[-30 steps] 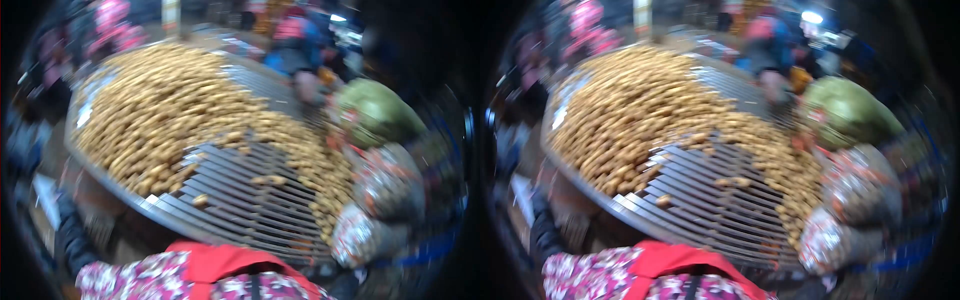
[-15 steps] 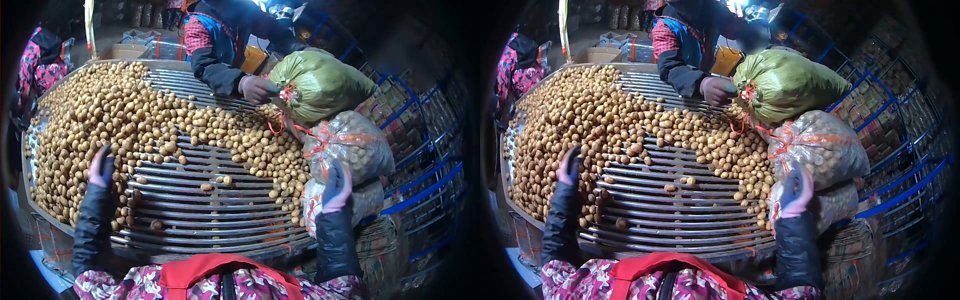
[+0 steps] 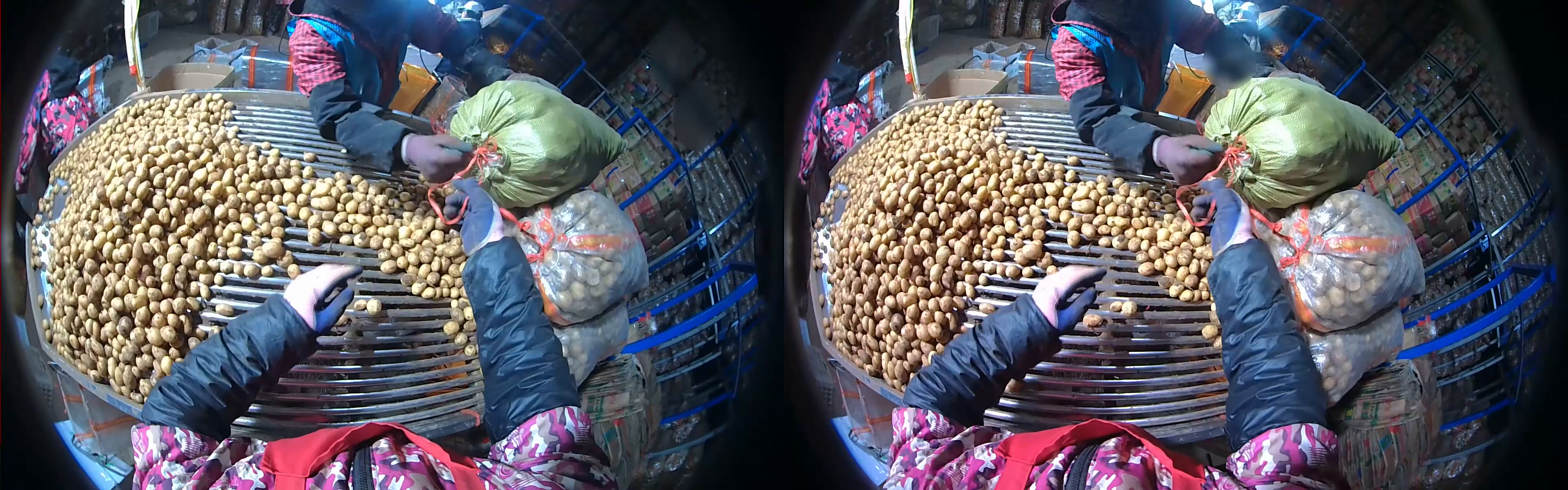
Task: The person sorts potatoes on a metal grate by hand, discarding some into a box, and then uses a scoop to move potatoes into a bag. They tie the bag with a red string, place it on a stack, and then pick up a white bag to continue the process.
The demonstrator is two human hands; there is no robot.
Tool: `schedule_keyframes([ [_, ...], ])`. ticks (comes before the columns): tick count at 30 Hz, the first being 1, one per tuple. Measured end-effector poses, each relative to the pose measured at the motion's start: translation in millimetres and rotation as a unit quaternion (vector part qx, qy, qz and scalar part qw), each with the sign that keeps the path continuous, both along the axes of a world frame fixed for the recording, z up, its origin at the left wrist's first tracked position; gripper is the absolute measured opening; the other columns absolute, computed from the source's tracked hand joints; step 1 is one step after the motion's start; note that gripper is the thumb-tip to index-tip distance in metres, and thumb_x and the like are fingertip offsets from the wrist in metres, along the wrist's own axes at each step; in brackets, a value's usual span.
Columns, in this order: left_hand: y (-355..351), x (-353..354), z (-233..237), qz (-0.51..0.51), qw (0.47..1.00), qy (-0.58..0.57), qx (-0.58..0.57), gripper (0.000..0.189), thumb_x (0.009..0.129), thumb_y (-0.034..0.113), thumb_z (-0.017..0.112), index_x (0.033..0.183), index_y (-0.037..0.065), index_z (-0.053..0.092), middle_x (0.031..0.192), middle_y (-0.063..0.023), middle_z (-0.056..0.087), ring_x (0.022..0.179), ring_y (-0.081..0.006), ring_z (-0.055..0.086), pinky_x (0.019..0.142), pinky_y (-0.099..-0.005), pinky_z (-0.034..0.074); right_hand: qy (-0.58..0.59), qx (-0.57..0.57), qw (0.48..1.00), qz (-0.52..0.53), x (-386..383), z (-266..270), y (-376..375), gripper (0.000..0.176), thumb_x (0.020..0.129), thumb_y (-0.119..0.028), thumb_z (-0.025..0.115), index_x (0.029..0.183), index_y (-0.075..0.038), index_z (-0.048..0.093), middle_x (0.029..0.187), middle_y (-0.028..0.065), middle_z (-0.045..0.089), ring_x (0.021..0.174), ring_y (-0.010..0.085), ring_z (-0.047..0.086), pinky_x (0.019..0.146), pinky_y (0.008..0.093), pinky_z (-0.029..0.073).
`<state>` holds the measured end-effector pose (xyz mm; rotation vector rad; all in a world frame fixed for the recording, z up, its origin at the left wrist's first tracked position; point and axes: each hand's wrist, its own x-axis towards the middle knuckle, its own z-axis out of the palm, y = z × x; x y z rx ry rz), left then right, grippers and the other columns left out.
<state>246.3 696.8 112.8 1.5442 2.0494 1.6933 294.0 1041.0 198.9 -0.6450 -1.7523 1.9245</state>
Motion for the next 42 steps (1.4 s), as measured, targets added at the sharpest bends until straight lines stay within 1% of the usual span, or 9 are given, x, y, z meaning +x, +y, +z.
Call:
schedule_keyframes([
  [2, 15, -14, 16, -0.003, 0.999, -0.038, 0.002, 0.036, 0.093, 0.006, 0.063, 0.129, 0.002, 0.062, 0.114, -0.0178, 0.069, 0.104, -0.0278, 0.069, 0.093, -0.0363, 0.054, 0.036, 0.138, 0.990, -0.002, 11, 17, -31, 0.034, 0.095, -0.035, 0.066, 0.099, -0.001, 0.069, 0.078, 0.0047, 0.067, 0.056, 0.0105, 0.054, 0.055, 0.0274, 0.049],
  [6, 45, -24, 16, -0.006, 1.000, -0.017, 0.005, 0.036, 0.094, 0.006, 0.063, 0.130, 0.003, 0.061, 0.115, -0.0172, 0.068, 0.106, -0.0264, 0.068, 0.094, -0.0358, 0.054, 0.078, -0.003, 0.994, -0.072, 40, 60, -33, 0.025, 0.094, -0.030, 0.064, 0.094, -0.005, 0.066, 0.066, -0.0023, 0.051, 0.054, 0.0110, 0.052, 0.050, 0.0300, 0.052],
  [16, 135, -35, 50, -0.029, 0.993, 0.089, 0.075, 0.050, 0.088, 0.004, 0.063, 0.138, 0.009, 0.055, 0.120, -0.0208, 0.063, 0.108, -0.0379, 0.064, 0.095, -0.0413, 0.052, 0.062, 0.112, 0.988, -0.083, 52, 1, -59, 0.016, 0.096, -0.017, 0.065, 0.096, -0.001, 0.066, 0.085, 0.0049, 0.069, 0.065, 0.0148, 0.060, 0.060, 0.0282, 0.050],
  [18, 166, -59, 70, -0.017, 0.985, 0.145, 0.096, 0.057, 0.083, 0.008, 0.067, 0.138, 0.012, 0.053, 0.122, -0.0214, 0.060, 0.108, -0.0406, 0.062, 0.093, -0.0446, 0.052, 0.010, 0.384, 0.918, -0.102, 47, -19, -67, 0.016, 0.094, -0.015, 0.064, 0.098, 0.000, 0.066, 0.083, 0.0100, 0.071, 0.069, 0.0237, 0.065, 0.066, 0.0327, 0.053],
  [21, 191, -59, 122, 0.019, 0.978, 0.202, -0.042, 0.056, 0.087, 0.008, 0.058, 0.142, 0.014, 0.051, 0.118, -0.0237, 0.062, 0.108, -0.0418, 0.063, 0.093, -0.0458, 0.051, -0.081, 0.371, 0.919, -0.103, 31, -66, -42, 0.021, 0.090, -0.010, 0.060, 0.109, -0.004, 0.066, 0.098, 0.0164, 0.071, 0.092, 0.0343, 0.068, 0.084, 0.0408, 0.053],
  [26, 254, -65, 143, 0.053, 0.929, 0.280, -0.236, 0.047, 0.093, 0.012, 0.052, 0.140, 0.016, 0.049, 0.104, -0.0241, 0.069, 0.097, -0.0407, 0.069, 0.083, -0.0492, 0.053, -0.261, 0.596, 0.758, -0.049, 33, -13, -88, 0.026, 0.080, -0.019, 0.067, 0.103, -0.006, 0.068, 0.091, 0.0153, 0.071, 0.090, 0.0384, 0.068, 0.082, 0.0465, 0.053],
  [37, 249, -76, 158, 0.004, 0.953, 0.267, -0.140, 0.032, 0.091, 0.017, 0.058, 0.122, 0.008, 0.062, 0.107, -0.0259, 0.069, 0.107, -0.0375, 0.067, 0.092, -0.0423, 0.051, -0.193, 0.502, 0.839, -0.084, 34, 6, -112, 0.020, 0.085, -0.013, 0.064, 0.102, -0.001, 0.067, 0.092, 0.0218, 0.071, 0.090, 0.0391, 0.069, 0.080, 0.0486, 0.054],
  [40, 270, -97, 88, 0.048, 0.988, -0.073, 0.126, 0.033, 0.096, 0.018, 0.062, 0.128, 0.012, 0.059, 0.089, -0.0167, 0.072, 0.073, -0.0254, 0.069, 0.071, -0.0383, 0.055, -0.152, 0.480, 0.854, -0.131, 49, -4, -99, 0.022, 0.089, -0.005, 0.065, 0.110, 0.004, 0.067, 0.091, 0.0222, 0.072, 0.090, 0.0352, 0.072, 0.083, 0.0415, 0.055],
  [42, 267, -101, 93, 0.043, 0.956, -0.285, 0.062, 0.038, 0.100, 0.010, 0.055, 0.137, 0.011, 0.051, 0.093, -0.0109, 0.073, 0.078, -0.0169, 0.067, 0.064, -0.0340, 0.055, -0.038, 0.439, 0.886, -0.142, 40, -41, -81, 0.020, 0.094, -0.006, 0.065, 0.110, 0.006, 0.066, 0.093, 0.0185, 0.074, 0.086, 0.0236, 0.072, 0.080, 0.0348, 0.055],
])
